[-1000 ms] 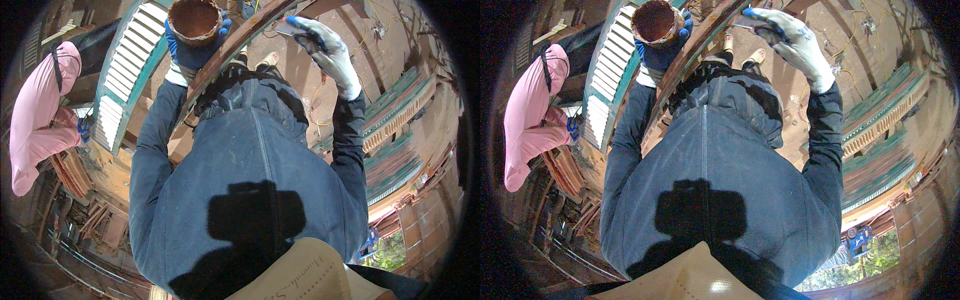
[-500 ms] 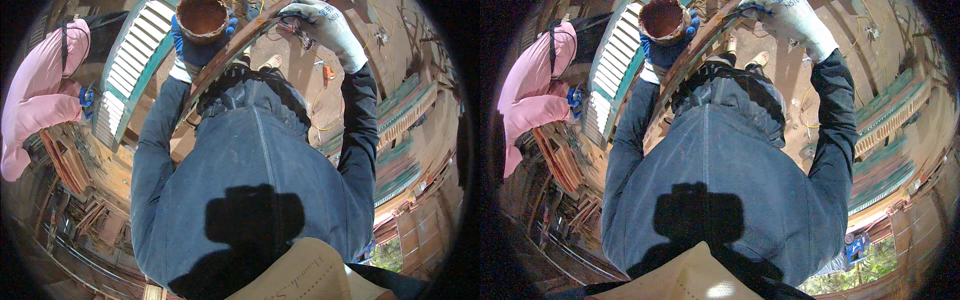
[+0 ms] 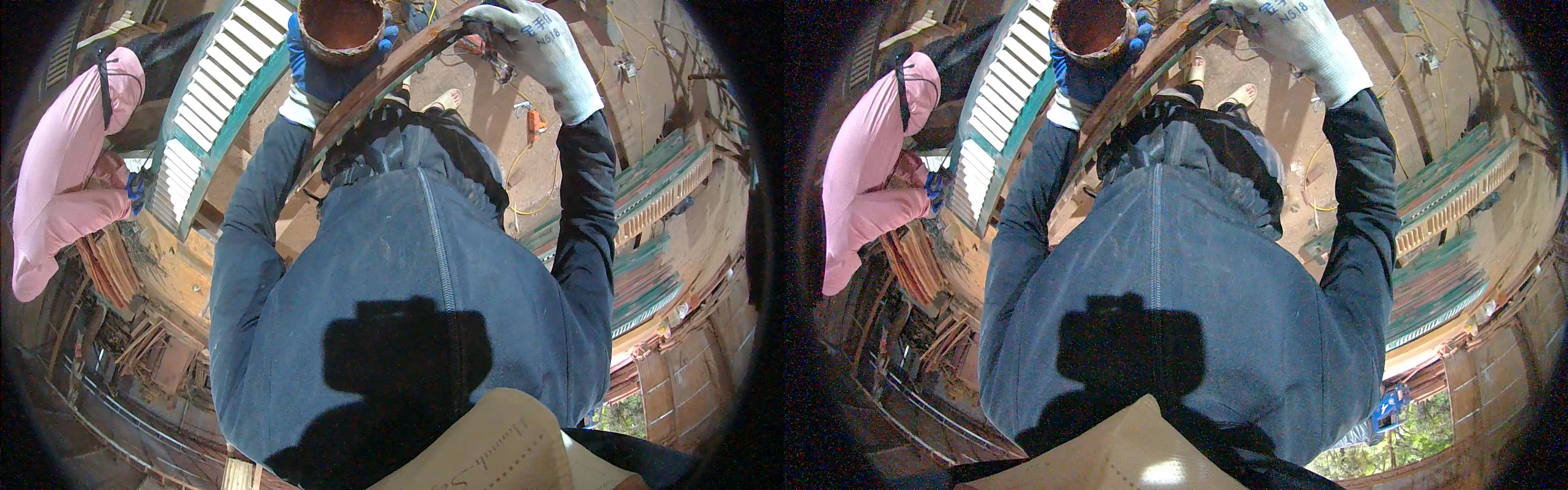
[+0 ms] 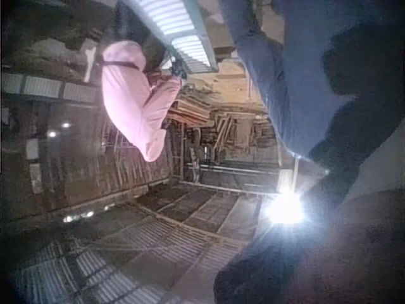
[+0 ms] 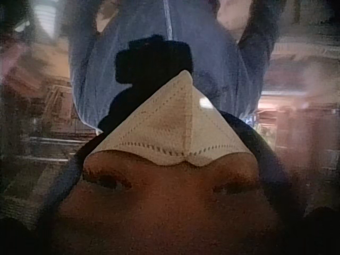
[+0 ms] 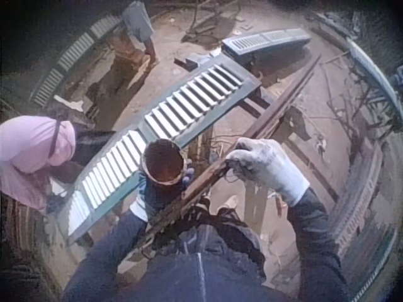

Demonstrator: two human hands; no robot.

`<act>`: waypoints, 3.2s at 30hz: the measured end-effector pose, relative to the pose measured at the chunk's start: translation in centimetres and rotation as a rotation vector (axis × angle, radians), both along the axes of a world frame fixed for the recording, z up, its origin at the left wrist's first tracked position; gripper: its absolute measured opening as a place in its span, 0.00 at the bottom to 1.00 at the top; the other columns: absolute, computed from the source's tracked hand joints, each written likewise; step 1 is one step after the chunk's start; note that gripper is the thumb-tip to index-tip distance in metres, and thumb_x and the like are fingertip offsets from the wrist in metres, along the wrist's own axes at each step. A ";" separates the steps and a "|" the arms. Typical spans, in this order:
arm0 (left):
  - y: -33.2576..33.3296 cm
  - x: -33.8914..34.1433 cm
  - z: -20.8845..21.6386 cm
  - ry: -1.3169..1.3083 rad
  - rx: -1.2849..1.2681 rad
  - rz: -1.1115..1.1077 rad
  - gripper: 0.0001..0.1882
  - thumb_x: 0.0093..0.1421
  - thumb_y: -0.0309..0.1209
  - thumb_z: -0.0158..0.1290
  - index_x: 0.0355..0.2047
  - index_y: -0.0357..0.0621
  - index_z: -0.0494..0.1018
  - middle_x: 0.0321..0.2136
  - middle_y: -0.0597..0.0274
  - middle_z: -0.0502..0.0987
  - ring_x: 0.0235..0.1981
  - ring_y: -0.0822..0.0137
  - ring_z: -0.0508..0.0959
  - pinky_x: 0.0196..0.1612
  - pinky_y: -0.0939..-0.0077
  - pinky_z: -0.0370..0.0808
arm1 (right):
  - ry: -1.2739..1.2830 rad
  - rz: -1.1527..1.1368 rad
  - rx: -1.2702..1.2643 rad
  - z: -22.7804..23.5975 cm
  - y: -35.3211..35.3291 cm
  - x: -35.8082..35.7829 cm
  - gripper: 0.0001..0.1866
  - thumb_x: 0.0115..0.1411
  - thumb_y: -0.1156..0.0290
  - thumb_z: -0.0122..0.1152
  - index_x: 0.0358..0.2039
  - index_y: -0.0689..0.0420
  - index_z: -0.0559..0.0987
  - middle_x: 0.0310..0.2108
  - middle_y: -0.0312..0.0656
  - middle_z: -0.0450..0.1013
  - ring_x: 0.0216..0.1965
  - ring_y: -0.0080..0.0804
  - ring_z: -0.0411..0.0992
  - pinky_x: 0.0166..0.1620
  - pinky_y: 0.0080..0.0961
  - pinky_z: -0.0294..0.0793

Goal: The person applies a brown wood stain to a curved wooden slatted panel using a small brush. They repeatedly dip the brush into a small container and carefully coat the edges and surfaces of the panel.

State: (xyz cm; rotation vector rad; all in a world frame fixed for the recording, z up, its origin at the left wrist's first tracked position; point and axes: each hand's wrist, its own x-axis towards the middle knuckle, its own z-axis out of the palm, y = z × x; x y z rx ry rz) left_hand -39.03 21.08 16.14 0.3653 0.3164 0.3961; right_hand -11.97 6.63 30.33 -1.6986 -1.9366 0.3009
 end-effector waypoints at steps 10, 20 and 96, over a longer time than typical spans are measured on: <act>0.6 0.1 -2.2 0.153 0.033 0.040 0.33 0.70 0.57 0.35 0.64 0.48 0.64 0.55 0.50 0.75 0.53 0.51 0.77 0.54 0.54 0.75 | 0.233 -0.034 0.058 -0.6 -0.7 1.3 0.12 0.45 0.76 0.71 0.33 0.54 0.82 0.27 0.40 0.74 0.28 0.39 0.77 0.32 0.28 0.76; 0.2 0.2 -0.7 0.090 0.123 0.015 0.30 0.70 0.53 0.39 0.65 0.49 0.62 0.57 0.52 0.73 0.55 0.54 0.75 0.58 0.54 0.72 | 0.008 0.005 -0.166 -1.3 0.2 0.8 0.17 0.42 0.76 0.69 0.36 0.48 0.83 0.31 0.40 0.75 0.31 0.42 0.77 0.36 0.33 0.76; 0.3 0.1 0.2 -0.066 0.054 0.080 0.27 0.68 0.34 0.48 0.66 0.44 0.58 0.59 0.44 0.68 0.59 0.50 0.72 0.59 0.56 0.75 | -0.296 -0.179 0.196 -1.8 0.8 5.2 0.05 0.45 0.72 0.65 0.24 0.48 0.79 0.27 0.38 0.70 0.34 0.39 0.73 0.36 0.36 0.72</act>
